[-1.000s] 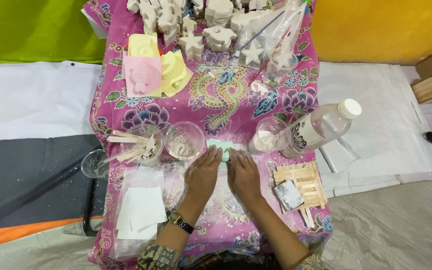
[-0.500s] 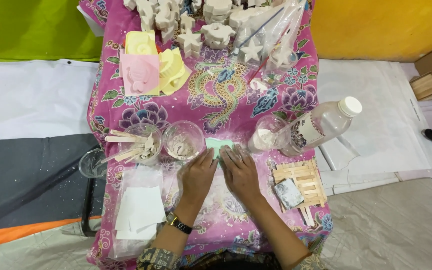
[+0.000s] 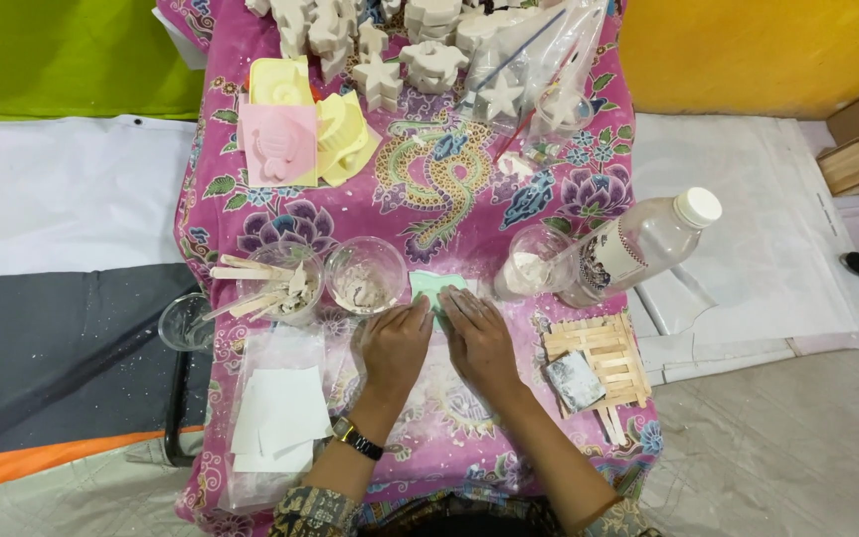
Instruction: The person is cleaning and organizing small white molded objects, likely made of plaster or clay, using a sanding sponge on a decorated workspace.
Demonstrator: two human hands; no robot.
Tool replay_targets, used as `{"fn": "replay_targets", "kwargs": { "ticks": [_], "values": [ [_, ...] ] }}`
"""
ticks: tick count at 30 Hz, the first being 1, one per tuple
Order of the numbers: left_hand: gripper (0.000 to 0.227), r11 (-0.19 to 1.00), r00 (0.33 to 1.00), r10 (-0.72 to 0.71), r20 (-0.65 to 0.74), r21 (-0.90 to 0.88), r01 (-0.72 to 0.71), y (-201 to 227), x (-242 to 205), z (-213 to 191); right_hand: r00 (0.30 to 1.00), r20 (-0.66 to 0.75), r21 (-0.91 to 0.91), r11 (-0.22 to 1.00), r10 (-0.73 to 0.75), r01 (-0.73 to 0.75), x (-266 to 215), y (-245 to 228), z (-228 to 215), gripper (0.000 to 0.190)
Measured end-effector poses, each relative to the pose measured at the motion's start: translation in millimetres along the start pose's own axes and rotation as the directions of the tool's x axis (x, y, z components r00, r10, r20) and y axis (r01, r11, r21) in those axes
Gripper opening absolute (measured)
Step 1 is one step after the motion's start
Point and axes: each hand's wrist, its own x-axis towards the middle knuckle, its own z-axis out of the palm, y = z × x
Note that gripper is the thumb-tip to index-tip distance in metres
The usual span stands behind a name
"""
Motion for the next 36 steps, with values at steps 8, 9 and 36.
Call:
{"fn": "replay_targets", "kwargs": {
  "ticks": [8,9,36],
  "values": [
    [0.023,0.999,0.998,-0.038,0.044,0.028,0.037,9,5,-8,0.910,0.203,0.424,0.805,0.362,-0.415,-8,18,-18,0.053],
    [0.024,0.999,0.999,-0.028,0.033,0.035,0.027,14,13,-16,0.897,0.226,0.417,0.795,0.380,-0.442,-2,10,-28,0.060],
    [0.023,0.954,0.934,0.271,0.234,-0.191,-0.229,7,16,-23,0.920,0.011,0.046,0.919,-0.392,0.391,-22,53,-6,0.006]
  ]
}}
